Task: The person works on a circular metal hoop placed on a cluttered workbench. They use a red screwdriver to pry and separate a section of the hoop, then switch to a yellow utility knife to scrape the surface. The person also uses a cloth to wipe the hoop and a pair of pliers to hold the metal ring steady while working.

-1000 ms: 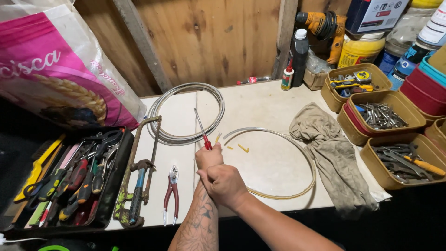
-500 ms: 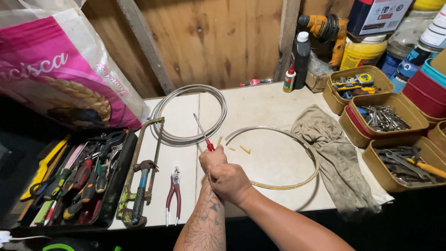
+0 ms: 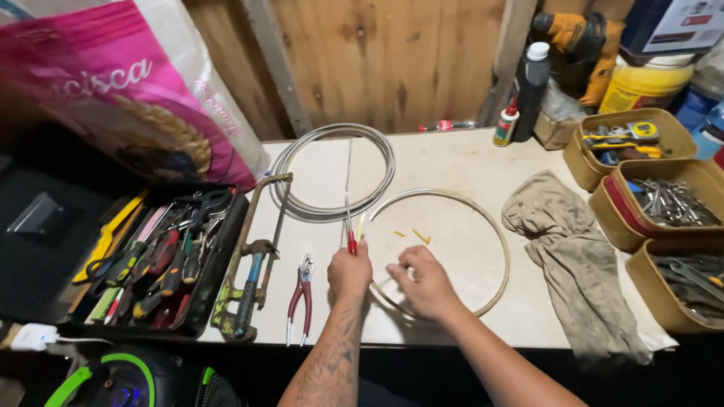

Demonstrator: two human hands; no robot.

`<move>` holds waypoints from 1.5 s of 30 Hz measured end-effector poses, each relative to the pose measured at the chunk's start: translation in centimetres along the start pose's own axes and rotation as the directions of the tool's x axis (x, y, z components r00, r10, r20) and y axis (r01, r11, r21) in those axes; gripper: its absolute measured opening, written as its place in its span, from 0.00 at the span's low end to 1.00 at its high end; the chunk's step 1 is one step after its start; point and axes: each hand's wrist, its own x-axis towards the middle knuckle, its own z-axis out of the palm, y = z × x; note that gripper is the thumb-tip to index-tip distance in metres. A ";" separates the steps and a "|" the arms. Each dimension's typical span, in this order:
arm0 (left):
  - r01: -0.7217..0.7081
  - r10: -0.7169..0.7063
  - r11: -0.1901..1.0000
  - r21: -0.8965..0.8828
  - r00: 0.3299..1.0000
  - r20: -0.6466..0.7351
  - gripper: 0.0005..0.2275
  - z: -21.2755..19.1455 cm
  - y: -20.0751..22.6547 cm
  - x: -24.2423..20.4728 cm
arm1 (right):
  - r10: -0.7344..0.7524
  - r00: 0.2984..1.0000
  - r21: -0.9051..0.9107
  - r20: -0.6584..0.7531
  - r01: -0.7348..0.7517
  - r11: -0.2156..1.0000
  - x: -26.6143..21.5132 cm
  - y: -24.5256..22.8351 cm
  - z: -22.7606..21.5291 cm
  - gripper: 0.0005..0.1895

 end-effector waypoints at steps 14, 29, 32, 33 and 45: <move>-0.340 0.336 0.939 0.045 0.885 -0.322 0.25 0.8 -9.4 6.1 | 0.138 0.963 -0.061 -0.231 -0.156 0.986 -1.5 4.2 -5.9 0.11; -0.174 0.192 0.978 0.114 0.967 -0.169 0.29 -4.5 -9.7 2.1 | 0.416 0.628 -0.514 -0.658 -0.778 0.361 -7.4 14.3 -40.4 0.35; -0.455 0.507 0.862 0.225 0.793 -0.338 0.17 -2.0 -11.9 3.4 | 0.339 0.734 -0.556 -0.589 -0.672 0.489 -6.2 14.8 -41.0 0.20; -0.628 0.721 0.681 0.375 0.487 -0.493 0.13 -1.0 -12.9 3.6 | 0.315 0.773 -0.549 -0.551 -0.620 0.561 -5.4 14.6 -40.9 0.35; -0.604 0.533 0.758 -0.246 0.791 -0.300 0.66 -2.6 -12.6 2.4 | 0.475 0.851 -0.621 -0.226 -0.501 0.603 9.5 10.1 -33.1 0.58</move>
